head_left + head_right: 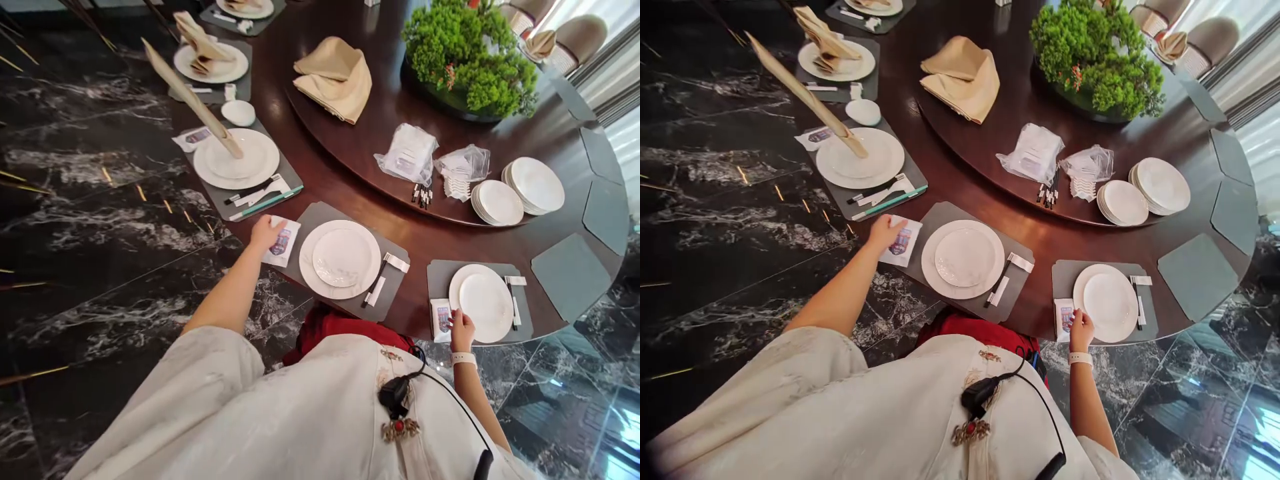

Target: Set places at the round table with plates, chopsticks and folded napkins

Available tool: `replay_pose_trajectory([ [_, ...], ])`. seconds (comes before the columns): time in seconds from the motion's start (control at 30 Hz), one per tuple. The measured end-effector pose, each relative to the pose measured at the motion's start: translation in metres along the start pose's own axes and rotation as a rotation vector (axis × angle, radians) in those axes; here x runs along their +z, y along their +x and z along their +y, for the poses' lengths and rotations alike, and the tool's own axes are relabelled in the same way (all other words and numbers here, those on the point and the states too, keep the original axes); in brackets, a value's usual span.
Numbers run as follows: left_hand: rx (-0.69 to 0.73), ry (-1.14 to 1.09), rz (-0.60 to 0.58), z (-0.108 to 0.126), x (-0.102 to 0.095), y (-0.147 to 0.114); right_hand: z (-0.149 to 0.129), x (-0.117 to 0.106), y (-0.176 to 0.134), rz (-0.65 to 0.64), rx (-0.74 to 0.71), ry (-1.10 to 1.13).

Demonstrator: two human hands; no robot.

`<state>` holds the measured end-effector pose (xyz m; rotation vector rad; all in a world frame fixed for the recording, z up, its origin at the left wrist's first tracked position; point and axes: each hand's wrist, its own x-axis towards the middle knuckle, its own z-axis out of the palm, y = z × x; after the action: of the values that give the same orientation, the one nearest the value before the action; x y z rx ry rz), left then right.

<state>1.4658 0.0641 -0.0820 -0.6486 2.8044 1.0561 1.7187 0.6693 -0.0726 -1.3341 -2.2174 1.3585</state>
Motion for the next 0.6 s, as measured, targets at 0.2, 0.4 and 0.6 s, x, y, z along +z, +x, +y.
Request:
replay_pose_trajectory([
  [0.2,-0.043,0.029,-0.107,-0.013,0.044,-0.001,-0.059,0.025,-0.004,-0.115,-0.103,0.015],
  [0.4,0.016,0.079,0.0,-0.011,0.048,-0.008,-0.099,0.064,0.032,-0.278,-0.243,-0.148],
  [0.6,0.037,0.035,-0.13,0.016,0.013,0.009,-0.173,0.16,0.087,-0.382,-0.728,-0.561],
])
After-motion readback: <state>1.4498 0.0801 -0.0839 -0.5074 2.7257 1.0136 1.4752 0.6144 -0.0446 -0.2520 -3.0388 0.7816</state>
